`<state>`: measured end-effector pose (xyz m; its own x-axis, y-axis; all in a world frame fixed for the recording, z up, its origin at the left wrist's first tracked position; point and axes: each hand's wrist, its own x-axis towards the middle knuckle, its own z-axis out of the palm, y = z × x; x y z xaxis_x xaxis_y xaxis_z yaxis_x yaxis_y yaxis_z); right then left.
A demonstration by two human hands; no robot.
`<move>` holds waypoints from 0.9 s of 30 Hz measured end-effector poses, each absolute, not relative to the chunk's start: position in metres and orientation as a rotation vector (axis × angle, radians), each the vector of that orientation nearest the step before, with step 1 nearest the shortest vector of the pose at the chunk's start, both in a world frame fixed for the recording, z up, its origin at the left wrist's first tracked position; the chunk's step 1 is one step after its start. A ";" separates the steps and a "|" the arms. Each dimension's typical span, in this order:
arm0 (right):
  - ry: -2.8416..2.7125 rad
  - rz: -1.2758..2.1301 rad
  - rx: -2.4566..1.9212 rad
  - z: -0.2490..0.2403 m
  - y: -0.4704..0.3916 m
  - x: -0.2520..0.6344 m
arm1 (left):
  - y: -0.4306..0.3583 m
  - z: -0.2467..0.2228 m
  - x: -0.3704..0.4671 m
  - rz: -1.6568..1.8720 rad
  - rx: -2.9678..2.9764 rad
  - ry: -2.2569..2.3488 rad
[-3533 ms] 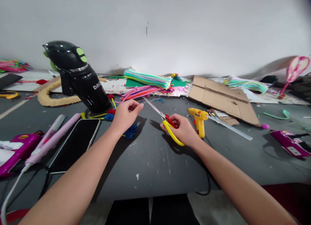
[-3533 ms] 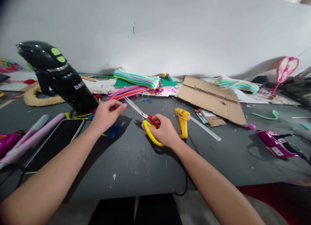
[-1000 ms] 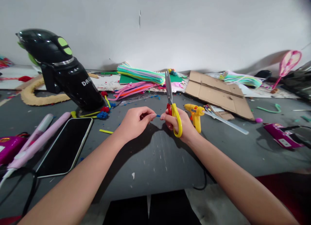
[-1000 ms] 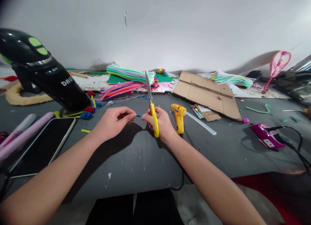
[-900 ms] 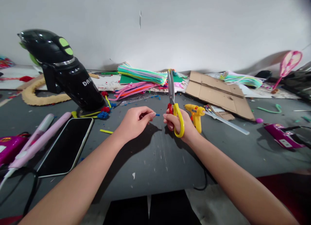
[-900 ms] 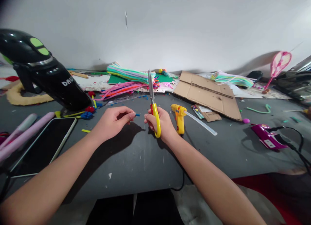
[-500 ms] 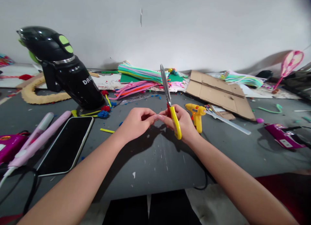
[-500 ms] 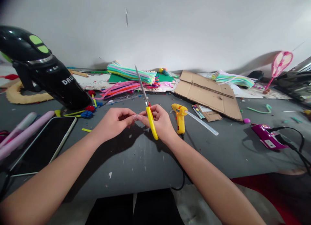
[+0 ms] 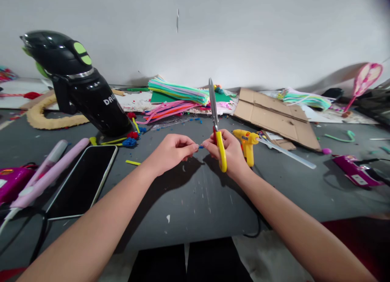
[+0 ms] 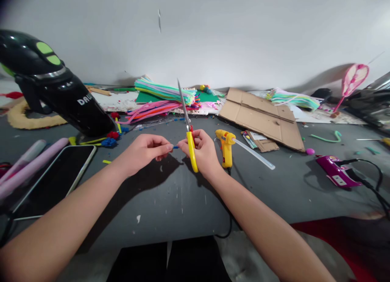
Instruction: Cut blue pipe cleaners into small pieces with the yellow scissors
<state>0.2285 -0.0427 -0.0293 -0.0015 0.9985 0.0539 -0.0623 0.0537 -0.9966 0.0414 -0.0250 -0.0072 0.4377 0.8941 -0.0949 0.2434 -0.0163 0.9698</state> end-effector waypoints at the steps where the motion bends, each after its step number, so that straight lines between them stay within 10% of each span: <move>1: -1.176 1.187 -1.151 -0.029 -0.042 0.230 | -0.025 -0.006 0.040 0.712 1.535 1.046; 27: -1.219 1.264 -1.126 -0.029 -0.046 0.229 | -0.023 -0.004 0.037 0.743 1.530 1.061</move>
